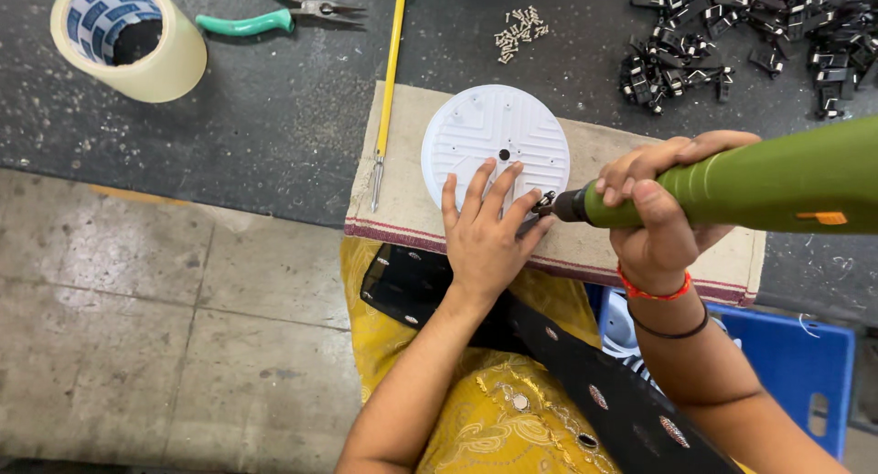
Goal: The person assembles a white circular light fixture by placing it on a workbench, inserting small black clips into pre-drilled holes, and securing them with a green power drill. The person repeats this process for multiple clips around the fixture.
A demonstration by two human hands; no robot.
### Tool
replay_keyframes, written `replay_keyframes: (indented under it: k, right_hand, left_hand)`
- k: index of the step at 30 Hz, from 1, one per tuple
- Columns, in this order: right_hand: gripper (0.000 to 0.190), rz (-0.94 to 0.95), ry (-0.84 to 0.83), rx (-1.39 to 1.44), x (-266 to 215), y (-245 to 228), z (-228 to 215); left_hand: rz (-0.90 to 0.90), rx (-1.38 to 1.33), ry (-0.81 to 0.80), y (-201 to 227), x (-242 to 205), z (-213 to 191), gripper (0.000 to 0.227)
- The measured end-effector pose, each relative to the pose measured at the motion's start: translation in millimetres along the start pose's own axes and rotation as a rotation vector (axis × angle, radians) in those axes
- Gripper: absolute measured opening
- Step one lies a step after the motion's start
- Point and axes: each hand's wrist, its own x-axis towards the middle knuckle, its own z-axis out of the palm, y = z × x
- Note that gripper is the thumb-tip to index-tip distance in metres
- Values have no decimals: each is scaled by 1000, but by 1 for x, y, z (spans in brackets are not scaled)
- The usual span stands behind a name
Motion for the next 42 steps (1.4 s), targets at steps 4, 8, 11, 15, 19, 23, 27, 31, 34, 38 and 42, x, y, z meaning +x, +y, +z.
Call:
replay_keyframes:
  k: [4, 8, 11, 15, 19, 23, 27, 31, 34, 38, 42]
  right_hand:
    - [32, -5, -4, -8, -1, 0, -1]
    - [32, -34, -24, -41, -1, -4, -1]
    - [32, -37, -38, -46, -1, -4, -1]
    - [32, -39, -40, -42, 0, -3, -2]
    - [32, -53, -69, -68, -1, -3, -4]
    - [32, -40, -101, -47, 0, 0, -6]
    - [36, -16, -145, -21, 5, 3, -7]
    - [37, 2, -177, -12, 4, 1, -7]
    - [38, 3, -238, -29, 4, 0, -6]
    - [41, 21, -360, 0, 13, 1, -7]
    - [43, 74, -423, 52, 30, 0, -4]
  left_hand:
    - [-2, -2, 10, 0, 0, 1, 36]
    - [-6, -7, 7, -1, 0, 1, 36]
    - [-8, -9, 2, 0, -1, 1, 36]
    - [-9, -8, -2, -1, -1, 1, 36]
    - [-6, -6, -5, -1, -1, 1, 36]
    - [-9, 3, 2, 0, -2, 1, 36]
    - [-6, -1, -2, -1, -1, 1, 35]
    - [-13, -11, -3, -1, 0, 1, 35]
    - [-10, -9, -7, -2, 0, 1, 36]
    - [-9, -8, -9, 0, -1, 0, 36]
    - [-9, -4, 13, -1, 0, 0, 35]
